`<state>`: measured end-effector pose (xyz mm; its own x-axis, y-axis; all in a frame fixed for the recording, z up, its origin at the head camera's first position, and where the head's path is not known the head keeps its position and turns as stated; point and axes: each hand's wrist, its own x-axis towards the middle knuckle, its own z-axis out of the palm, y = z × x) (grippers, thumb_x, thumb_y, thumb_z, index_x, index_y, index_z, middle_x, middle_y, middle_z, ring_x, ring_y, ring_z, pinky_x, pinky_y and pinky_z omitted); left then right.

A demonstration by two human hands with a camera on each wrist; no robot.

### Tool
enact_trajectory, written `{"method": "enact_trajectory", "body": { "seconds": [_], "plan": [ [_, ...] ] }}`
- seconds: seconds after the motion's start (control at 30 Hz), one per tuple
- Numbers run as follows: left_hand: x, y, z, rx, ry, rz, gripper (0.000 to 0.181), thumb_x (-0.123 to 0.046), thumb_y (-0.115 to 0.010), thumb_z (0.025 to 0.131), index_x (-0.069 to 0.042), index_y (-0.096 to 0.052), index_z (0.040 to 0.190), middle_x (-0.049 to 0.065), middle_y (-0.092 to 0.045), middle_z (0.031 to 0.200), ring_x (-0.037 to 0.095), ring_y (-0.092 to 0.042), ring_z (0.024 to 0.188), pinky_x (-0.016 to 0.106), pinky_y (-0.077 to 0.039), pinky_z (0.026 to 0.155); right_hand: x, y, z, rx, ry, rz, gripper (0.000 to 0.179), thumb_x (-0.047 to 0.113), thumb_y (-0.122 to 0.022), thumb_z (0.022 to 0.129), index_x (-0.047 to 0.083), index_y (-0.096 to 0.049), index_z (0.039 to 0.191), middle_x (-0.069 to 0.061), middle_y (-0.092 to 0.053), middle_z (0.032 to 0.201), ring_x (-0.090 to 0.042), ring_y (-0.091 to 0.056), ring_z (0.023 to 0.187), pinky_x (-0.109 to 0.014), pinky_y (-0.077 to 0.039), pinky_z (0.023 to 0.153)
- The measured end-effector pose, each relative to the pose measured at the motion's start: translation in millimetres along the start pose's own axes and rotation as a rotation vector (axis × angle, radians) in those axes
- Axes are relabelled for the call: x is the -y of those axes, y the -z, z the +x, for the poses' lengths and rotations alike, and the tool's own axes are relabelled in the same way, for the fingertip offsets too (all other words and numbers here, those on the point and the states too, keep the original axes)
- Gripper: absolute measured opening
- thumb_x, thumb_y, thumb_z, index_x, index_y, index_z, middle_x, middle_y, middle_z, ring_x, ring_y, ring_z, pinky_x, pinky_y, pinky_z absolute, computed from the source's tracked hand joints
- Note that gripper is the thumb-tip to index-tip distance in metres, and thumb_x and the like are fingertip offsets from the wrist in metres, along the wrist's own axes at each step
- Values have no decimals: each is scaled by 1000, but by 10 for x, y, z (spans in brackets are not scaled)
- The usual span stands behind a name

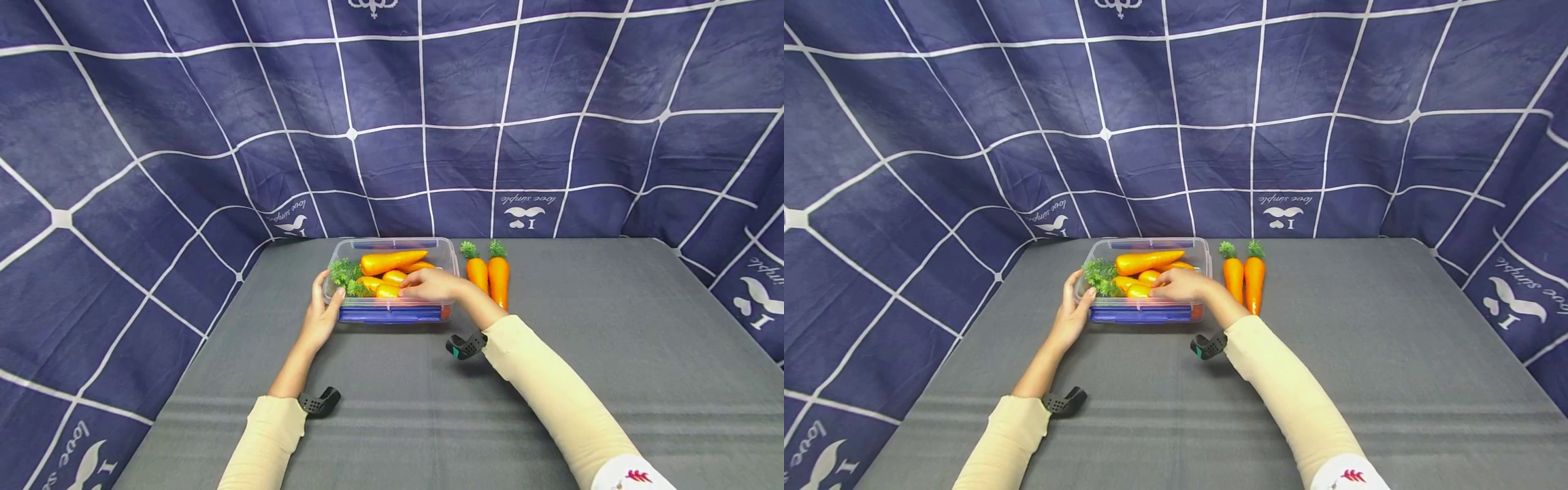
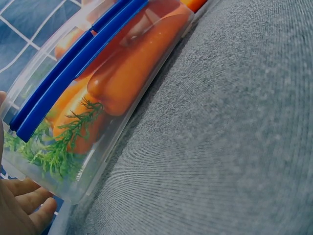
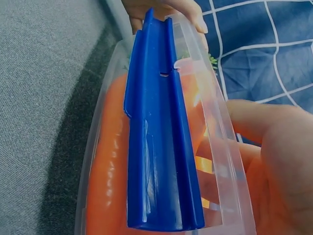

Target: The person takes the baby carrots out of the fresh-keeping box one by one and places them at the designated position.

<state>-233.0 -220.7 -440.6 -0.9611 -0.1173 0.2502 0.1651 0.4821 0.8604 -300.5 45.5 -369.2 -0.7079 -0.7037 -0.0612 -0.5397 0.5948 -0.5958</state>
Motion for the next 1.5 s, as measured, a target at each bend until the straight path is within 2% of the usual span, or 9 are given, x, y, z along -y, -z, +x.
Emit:
{"method": "enact_trajectory", "body": {
  "seconds": [0.2, 0.37, 0.53, 0.7, 0.9, 1.0, 1.13, 1.33, 1.5],
  "plan": [
    [0, -8, 3, -6, -5, -8, 56, -31, -52, 101, -20, -26, 149, 27, -39, 145, 43, -41, 128, 58, -29, 105, -2, 3, 3, 38, -39, 60, 39, 33, -56, 96, 3, -65, 119, -8, -64, 113, -23, -56, 105, -38, -41, 97],
    [-7, -7, 4, -3, -7, -17, 56, -31, -52, 101, -20, -26, 150, 27, -39, 144, 43, -43, 126, 57, -30, 104, -22, -4, 2, -3, -21, 144, 35, 29, -60, 95, -1, -62, 114, -9, -61, 104, -23, -53, 99, -37, -41, 94],
    [-2, 11, 7, 1, -4, -15, 56, -31, -52, 101, -22, -26, 150, 26, -39, 145, 43, -42, 126, 57, -29, 104, -23, -12, 4, -148, -20, 275, 32, 24, -61, 95, -4, -62, 110, -11, -61, 98, -25, -54, 93, -34, -43, 85],
    [4, 23, 4, 2, 13, -7, 56, -32, -52, 101, -23, -25, 150, 26, -44, 140, 42, -46, 120, 57, -32, 102, -31, -15, 24, -355, -97, 469, 34, 23, -60, 97, -8, -59, 114, -12, -60, 95, -21, -54, 82, -32, -46, 76],
    [0, 13, 8, 0, 13, -8, 56, -33, -52, 101, -23, -25, 150, 24, -40, 145, 42, -43, 125, 58, -30, 103, -36, 19, 12, -487, -150, 714, 32, 23, -55, 100, -7, -54, 111, -4, -55, 84, -14, -51, 74, -43, -51, 75],
    [1, 10, 10, -1, 6, -12, 56, -32, -52, 101, -22, -26, 149, 24, -37, 147, 43, -41, 127, 58, -29, 104, -36, 30, 6, -560, -147, 803, 29, 23, -53, 101, -5, -54, 106, -2, -53, 80, -13, -52, 73, -35, -51, 67],
    [3, 9, 15, -2, -8, -20, 56, -30, -51, 101, -20, -25, 150, 24, -34, 149, 43, -39, 129, 57, -27, 106, -48, 40, 2, -624, -129, 933, 25, 24, -51, 102, -2, -53, 102, 0, -53, 77, -12, -53, 68, -26, -48, 59],
    [11, 5, 16, -7, -11, -22, 56, -30, -52, 101, -20, -26, 150, 25, -36, 148, 43, -41, 128, 57, -28, 105, -70, 61, -31, -666, -81, 1122, 23, 23, -47, 104, 1, -49, 100, 0, -54, 74, -10, -53, 63, -24, -47, 58],
    [28, -6, 18, -11, -22, -29, 55, -29, -52, 101, -18, -27, 149, 25, -37, 147, 42, -41, 127, 57, -28, 105, -76, 82, -88, -712, -75, 1170, 22, 23, -49, 103, 2, -50, 96, 1, -56, 72, -7, -55, 60, -21, -46, 56]
  ]
}}
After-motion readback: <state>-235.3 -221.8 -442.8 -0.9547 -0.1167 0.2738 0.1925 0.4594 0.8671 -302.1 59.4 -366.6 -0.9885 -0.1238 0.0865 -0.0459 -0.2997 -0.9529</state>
